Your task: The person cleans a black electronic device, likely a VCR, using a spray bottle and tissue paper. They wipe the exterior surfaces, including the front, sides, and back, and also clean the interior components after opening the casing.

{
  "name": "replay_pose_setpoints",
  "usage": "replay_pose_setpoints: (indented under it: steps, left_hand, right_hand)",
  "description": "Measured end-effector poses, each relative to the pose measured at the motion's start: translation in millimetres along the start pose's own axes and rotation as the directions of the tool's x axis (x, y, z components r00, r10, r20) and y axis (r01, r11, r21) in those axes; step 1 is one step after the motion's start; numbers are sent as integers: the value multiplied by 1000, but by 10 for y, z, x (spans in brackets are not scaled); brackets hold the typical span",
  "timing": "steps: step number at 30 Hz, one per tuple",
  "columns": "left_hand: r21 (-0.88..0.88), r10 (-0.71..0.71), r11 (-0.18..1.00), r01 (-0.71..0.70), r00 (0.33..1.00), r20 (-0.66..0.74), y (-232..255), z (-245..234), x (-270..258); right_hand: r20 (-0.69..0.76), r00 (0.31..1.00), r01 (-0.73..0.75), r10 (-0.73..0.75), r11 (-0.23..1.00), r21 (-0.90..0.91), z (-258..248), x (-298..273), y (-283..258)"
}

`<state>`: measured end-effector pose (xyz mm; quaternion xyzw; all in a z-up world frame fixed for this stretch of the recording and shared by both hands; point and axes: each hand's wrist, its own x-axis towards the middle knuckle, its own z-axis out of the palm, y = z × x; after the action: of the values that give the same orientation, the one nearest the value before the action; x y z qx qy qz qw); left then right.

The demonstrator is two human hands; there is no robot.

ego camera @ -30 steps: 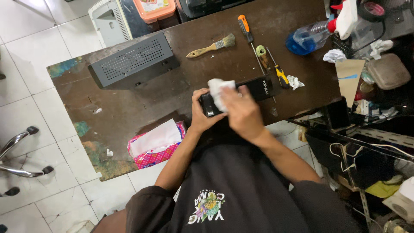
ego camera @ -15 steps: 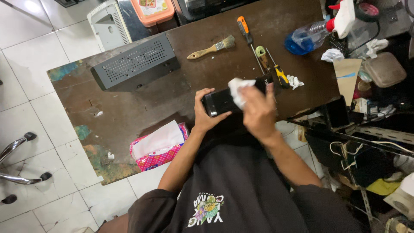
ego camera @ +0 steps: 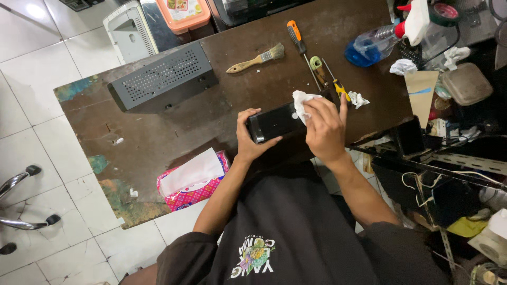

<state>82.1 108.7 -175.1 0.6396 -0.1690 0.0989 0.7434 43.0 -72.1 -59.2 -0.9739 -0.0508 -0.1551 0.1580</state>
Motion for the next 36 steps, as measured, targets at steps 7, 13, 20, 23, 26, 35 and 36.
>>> replay_pose_setpoints:
  steps: [7, 13, 20, 23, 26, 35, 36]
  left_hand:
    - [-11, 13, 1000, -13, 1000, -8, -54, 2, -28]
    - [-5, 14, 1000, -14, 1000, -23, -12, 10, -19]
    - [-3, 23, 1000, -23, 999, -25, -46, 2, -34]
    - [-18, 30, 999, -30, 999, -23, -109, 15, -69]
    - [-8, 45, 999, -45, 999, -31, -32, 22, -31]
    - [23, 38, 999, -38, 999, -29, 9, 5, -6]
    - [24, 41, 999, -40, 999, -30, 14, 5, -5]
  right_hand:
    - [-65, 996, 52, -53, 998, -18, 75, -28, -114]
    - [-83, 997, 0, -1, 1000, -17, 92, -49, -12]
    - [-58, 997, 52, -51, 998, 21, 168, -102, -230]
    - [-60, 998, 28, -29, 999, -18, 104, -75, -75]
    - [-85, 995, -44, 44, 999, -4, 81, -94, 106]
    - [-16, 1000, -15, 15, 1000, 23, 81, -81, -106]
    - [-18, 1000, -13, 13, 1000, 24, 97, -97, -9]
